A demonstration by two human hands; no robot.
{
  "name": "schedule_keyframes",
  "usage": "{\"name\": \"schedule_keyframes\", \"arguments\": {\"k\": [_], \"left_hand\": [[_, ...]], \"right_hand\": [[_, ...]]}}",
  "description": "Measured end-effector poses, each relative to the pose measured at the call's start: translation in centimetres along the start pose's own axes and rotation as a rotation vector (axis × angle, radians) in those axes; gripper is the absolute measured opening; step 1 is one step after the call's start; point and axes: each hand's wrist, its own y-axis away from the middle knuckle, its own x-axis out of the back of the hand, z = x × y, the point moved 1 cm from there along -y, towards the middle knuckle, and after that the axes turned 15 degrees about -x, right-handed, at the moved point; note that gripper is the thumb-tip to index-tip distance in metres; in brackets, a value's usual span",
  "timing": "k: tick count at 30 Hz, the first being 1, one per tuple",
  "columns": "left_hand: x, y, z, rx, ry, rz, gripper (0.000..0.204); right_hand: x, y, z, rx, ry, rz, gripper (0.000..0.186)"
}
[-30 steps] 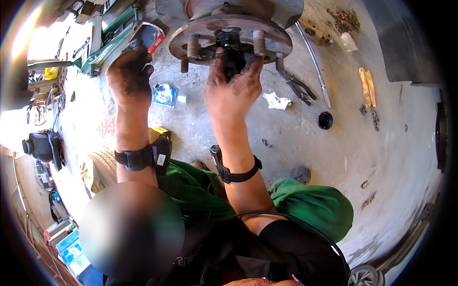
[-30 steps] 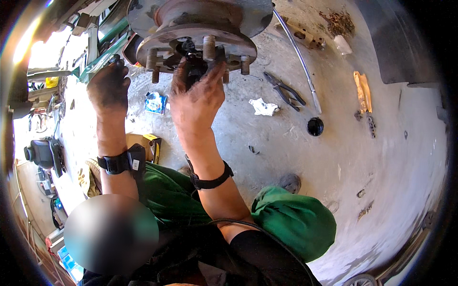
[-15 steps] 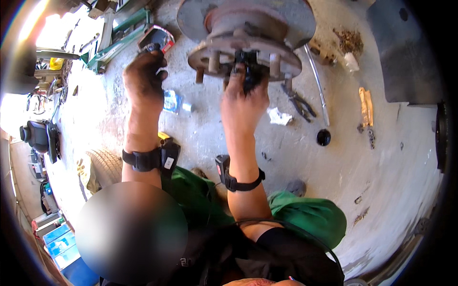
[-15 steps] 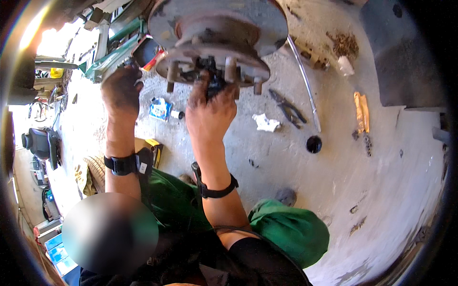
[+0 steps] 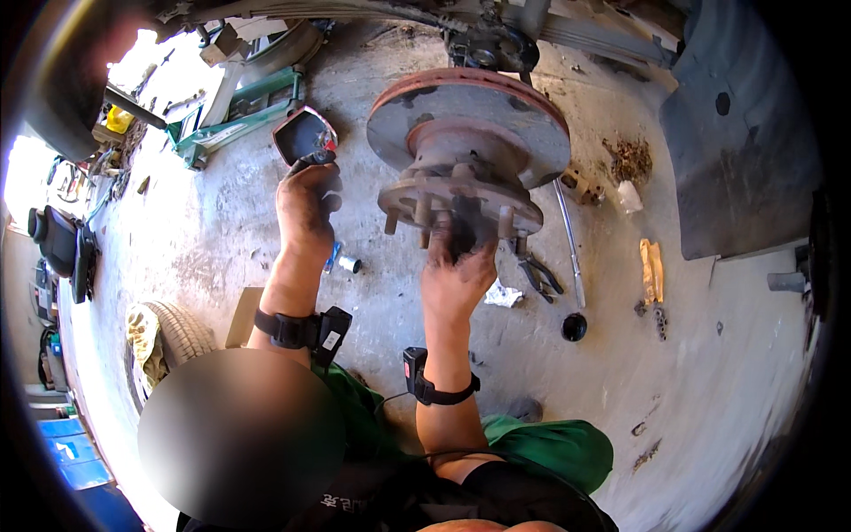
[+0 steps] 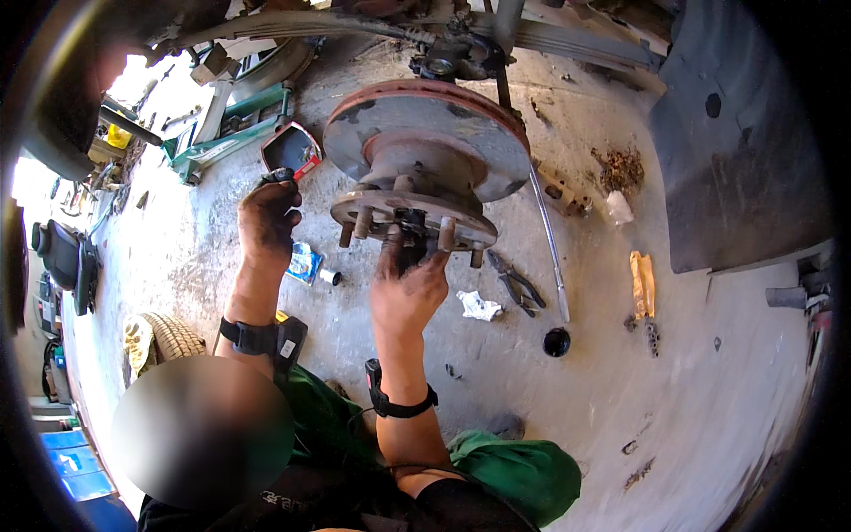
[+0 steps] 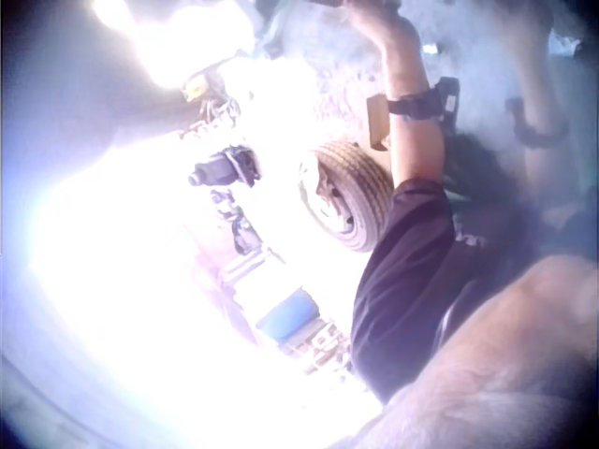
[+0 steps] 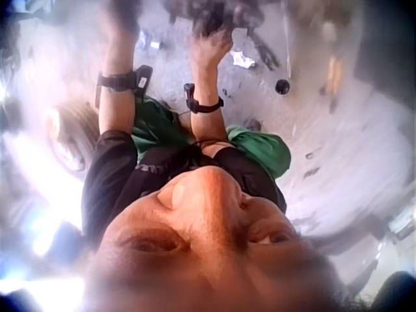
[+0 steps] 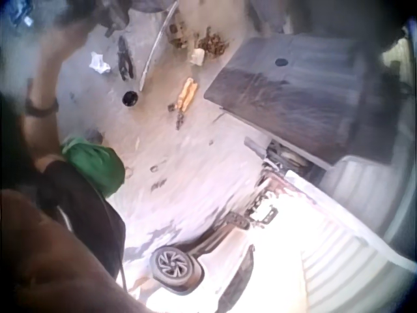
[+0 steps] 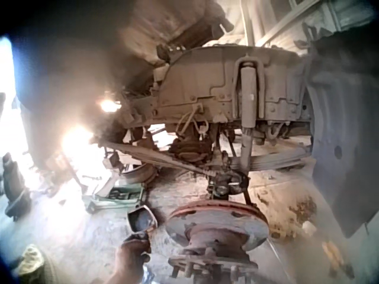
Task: The person cleans a brake rotor with a cloth, then lifts and mounts it onto a wheel hub.
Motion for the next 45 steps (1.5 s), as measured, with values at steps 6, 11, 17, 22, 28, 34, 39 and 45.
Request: {"name": "schedule_keyframes", "arguments": {"k": [6,11,17,22,28,34,39,45], "left_hand": [[-0.1,0.0,0.2,-0.021,0.002,-0.010,0.012],[0.1,0.0,-0.4,-0.071,-0.035,-0.012,0.013],[0.3,-0.2,-0.8,-0.156,-0.242,-0.061,0.010],[0.1,0.1,-0.8,-0.169,-0.201,-0.064,0.011],[0.3,0.0,-0.3,-0.184,-0.274,-0.121,0.016],[0.3,0.3,-0.3,-0.278,-0.372,-0.184,0.017],[-0.1,-0.1,-0.5,-0.178,-0.220,-0.128,0.016],[-0.1,0.0,-0.3,-0.132,-0.153,-0.073,0.014]], "right_hand": [[-0.5,0.0,0.9,-0.038,-0.036,-0.028,0.043],[-0.3,0.1,-0.3,-0.268,-0.169,-0.093,0.042],[-0.3,0.4,0.0,-0.023,-0.047,0.023,0.050],[-0.4,0.3,0.9,0.080,0.060,0.061,0.053],[-0.4,0.7,0.7,0.008,0.042,0.003,0.040],[-0.5,0.1,0.5,-0.052,0.024,-0.047,0.034],[-1.4,-0.2,4.2,-0.660,-0.483,-0.223,0.036],[-0.8,0.6,1.7,-1.143,-1.102,-0.558,0.040]]}}
